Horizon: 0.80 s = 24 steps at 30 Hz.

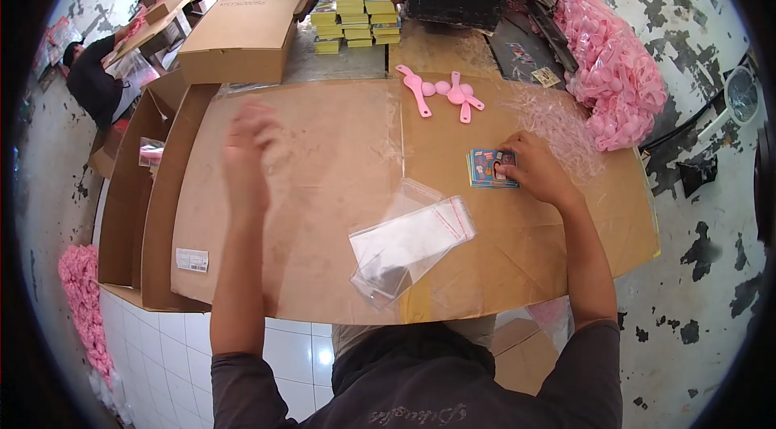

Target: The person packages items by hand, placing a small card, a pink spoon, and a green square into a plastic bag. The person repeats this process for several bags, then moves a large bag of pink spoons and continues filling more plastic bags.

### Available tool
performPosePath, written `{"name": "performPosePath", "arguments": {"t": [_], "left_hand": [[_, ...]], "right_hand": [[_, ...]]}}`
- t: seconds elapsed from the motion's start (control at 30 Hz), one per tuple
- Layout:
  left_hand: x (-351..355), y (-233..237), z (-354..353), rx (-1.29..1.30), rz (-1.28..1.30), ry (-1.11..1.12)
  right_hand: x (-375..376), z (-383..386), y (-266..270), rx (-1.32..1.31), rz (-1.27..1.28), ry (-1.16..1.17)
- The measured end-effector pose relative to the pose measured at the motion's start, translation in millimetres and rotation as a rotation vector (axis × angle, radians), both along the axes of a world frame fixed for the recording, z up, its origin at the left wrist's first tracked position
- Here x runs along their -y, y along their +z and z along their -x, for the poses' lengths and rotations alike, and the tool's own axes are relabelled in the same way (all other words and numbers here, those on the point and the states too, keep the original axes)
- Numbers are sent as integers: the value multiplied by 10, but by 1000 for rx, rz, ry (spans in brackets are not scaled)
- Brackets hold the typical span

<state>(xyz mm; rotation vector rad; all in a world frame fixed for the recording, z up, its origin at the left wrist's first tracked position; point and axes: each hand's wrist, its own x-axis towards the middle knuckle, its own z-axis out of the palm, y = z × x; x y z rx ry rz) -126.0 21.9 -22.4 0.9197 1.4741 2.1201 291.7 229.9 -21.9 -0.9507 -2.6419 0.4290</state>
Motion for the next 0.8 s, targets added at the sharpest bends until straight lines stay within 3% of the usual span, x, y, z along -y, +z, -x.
{"name": "performPosePath", "arguments": {"t": [0.1,0.17,0.27,0.37,0.5,0.57,0.7,0.8], "left_hand": [[-34,-10,-724,-568,552,-359],[15,-85,-1056,-934,570,-373],[-9,-317,-1136,-1049,459,-311],[-31,-347,-1110,-893,511,-389],[-41,-263,-1173,-427,546,-505],[-38,-319,-1189,-294,442,-534],[-73,-317,-1068,-143,516,-619],[-95,-308,-943,31,264,-688]], "right_hand": [[-56,27,16,-97,71,-38],[-119,8,-44,-165,172,-55],[-26,28,53,-142,108,-93],[65,72,225,-177,237,-85],[393,346,264,-344,485,321],[581,554,212,-368,537,580],[735,731,102,-12,511,473],[650,682,78,-200,483,535]]}}
